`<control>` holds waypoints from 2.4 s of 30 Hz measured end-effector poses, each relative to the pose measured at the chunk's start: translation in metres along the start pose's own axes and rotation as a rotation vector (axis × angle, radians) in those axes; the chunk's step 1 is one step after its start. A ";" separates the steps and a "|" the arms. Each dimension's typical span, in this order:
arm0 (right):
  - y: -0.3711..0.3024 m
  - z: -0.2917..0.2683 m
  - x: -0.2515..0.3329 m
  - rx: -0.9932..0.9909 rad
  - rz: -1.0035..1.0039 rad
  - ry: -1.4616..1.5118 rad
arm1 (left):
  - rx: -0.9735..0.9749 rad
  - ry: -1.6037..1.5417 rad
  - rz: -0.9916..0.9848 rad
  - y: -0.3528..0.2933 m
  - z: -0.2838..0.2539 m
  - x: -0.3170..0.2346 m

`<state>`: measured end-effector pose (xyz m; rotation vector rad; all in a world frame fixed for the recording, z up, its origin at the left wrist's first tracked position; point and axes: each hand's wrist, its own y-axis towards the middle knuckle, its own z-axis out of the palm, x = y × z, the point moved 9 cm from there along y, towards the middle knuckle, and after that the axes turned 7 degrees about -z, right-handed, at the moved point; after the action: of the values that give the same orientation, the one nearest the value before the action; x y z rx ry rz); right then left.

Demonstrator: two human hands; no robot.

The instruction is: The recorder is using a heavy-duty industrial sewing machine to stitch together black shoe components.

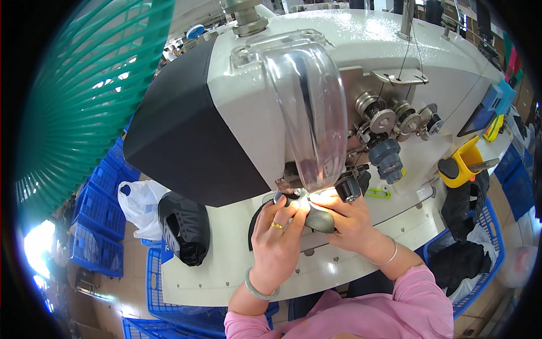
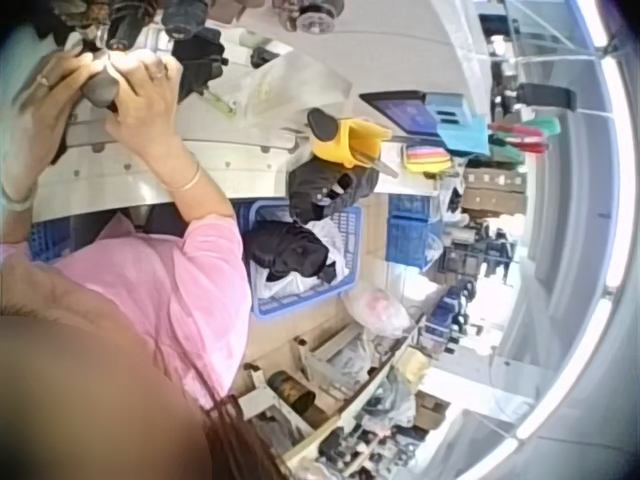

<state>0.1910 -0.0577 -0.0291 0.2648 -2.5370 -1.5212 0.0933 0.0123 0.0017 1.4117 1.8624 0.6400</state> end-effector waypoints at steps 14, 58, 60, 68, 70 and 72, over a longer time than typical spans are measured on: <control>0.015 0.016 -0.009 0.157 0.206 0.180 | -0.128 -0.283 -0.267 0.017 0.000 0.033; 0.005 0.005 0.004 0.233 0.053 0.153 | 0.008 0.030 0.107 0.013 0.000 0.006; 0.000 0.005 0.005 0.229 0.075 0.133 | 0.051 0.072 0.147 0.009 0.001 0.003; 0.006 -0.005 0.008 0.110 0.010 0.049 | 0.097 0.103 0.186 0.014 0.002 -0.002; 0.005 -0.005 0.007 0.107 0.031 0.048 | 0.108 0.104 0.189 0.015 0.002 -0.002; 0.005 -0.005 0.007 0.108 0.033 0.042 | 0.133 0.092 0.168 0.016 0.003 -0.001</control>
<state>0.1855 -0.0617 -0.0219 0.2644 -2.5811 -1.3542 0.1058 0.0163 0.0120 1.6641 1.9010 0.6837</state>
